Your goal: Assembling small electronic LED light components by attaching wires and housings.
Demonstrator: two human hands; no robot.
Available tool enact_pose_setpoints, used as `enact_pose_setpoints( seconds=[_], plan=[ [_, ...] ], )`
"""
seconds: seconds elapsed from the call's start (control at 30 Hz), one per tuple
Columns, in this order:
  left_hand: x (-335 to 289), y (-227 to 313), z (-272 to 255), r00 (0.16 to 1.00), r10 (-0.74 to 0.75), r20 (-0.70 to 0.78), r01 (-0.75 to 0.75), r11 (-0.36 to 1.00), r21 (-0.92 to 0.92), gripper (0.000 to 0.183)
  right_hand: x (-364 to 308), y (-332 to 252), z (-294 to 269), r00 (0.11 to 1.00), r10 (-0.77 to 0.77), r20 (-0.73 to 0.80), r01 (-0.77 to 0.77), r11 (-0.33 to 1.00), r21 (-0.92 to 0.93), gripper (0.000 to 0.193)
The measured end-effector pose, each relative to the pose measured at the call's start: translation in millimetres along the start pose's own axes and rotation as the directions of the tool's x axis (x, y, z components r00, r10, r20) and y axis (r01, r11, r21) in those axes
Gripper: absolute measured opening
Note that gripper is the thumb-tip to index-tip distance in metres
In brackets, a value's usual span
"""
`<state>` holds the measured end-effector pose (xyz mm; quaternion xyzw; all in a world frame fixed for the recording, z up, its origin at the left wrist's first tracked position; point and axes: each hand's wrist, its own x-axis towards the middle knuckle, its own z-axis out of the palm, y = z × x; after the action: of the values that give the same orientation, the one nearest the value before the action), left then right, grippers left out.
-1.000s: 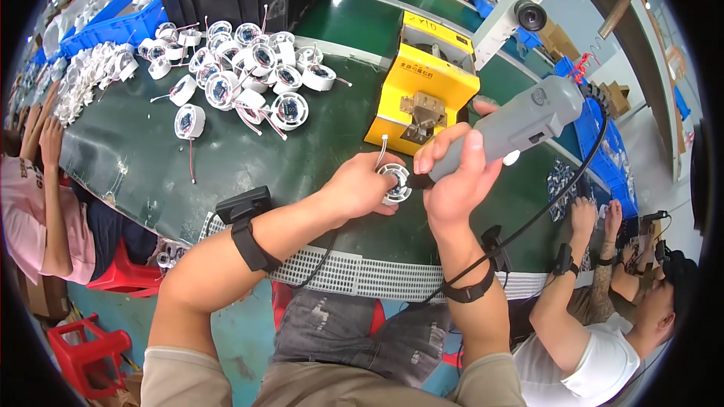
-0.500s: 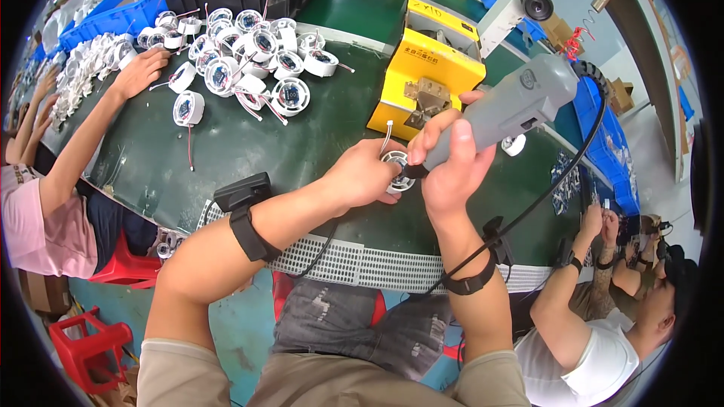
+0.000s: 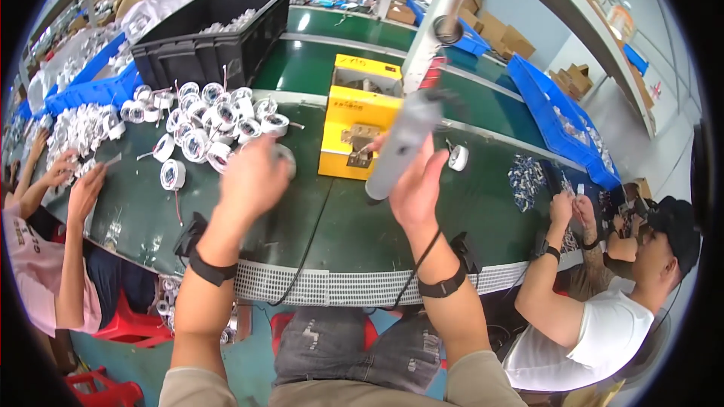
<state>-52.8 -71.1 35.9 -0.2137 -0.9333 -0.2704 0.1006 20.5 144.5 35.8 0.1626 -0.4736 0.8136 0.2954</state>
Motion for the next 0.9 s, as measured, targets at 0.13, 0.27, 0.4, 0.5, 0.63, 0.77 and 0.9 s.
enact_pose_setpoints(
  seconds=[0.13,0.27,0.4,0.5,0.63,0.77,0.9],
  plan=[
    [7,-30,-19,0.788,0.053,-0.613,0.035,0.991,0.130,0.072,24,-15,-77,0.889,-0.242,-0.390,-0.221,0.520,-0.825,0.036],
    [8,-3,-15,0.755,0.154,-0.637,-0.086,0.987,0.137,0.055,29,-41,-143,0.832,-0.421,-0.360,-0.434,-0.092,-0.896,0.048],
    [-6,18,-5,0.966,0.129,-0.226,-0.202,0.918,-0.342,0.008,27,-47,-168,0.844,-0.191,-0.501,-0.519,-0.054,-0.853,0.044],
    [-14,32,-1,0.883,0.468,-0.039,-0.460,0.844,-0.278,0.012,27,-56,-165,0.895,-0.100,-0.435,-0.358,0.422,-0.833,0.036],
    [-24,45,11,0.755,0.615,0.226,-0.493,0.761,-0.422,0.009,16,-80,-129,0.916,0.389,-0.100,-0.389,0.795,-0.465,0.028],
    [-34,49,36,0.671,0.474,0.571,0.276,0.555,-0.785,0.034,9,-76,-77,0.720,0.565,0.403,-0.338,0.793,-0.507,0.023],
    [-37,58,52,0.468,0.606,0.643,0.658,0.247,-0.712,0.049,-3,-56,-55,0.550,0.602,0.579,-0.262,0.783,-0.565,0.024]
  ],
)
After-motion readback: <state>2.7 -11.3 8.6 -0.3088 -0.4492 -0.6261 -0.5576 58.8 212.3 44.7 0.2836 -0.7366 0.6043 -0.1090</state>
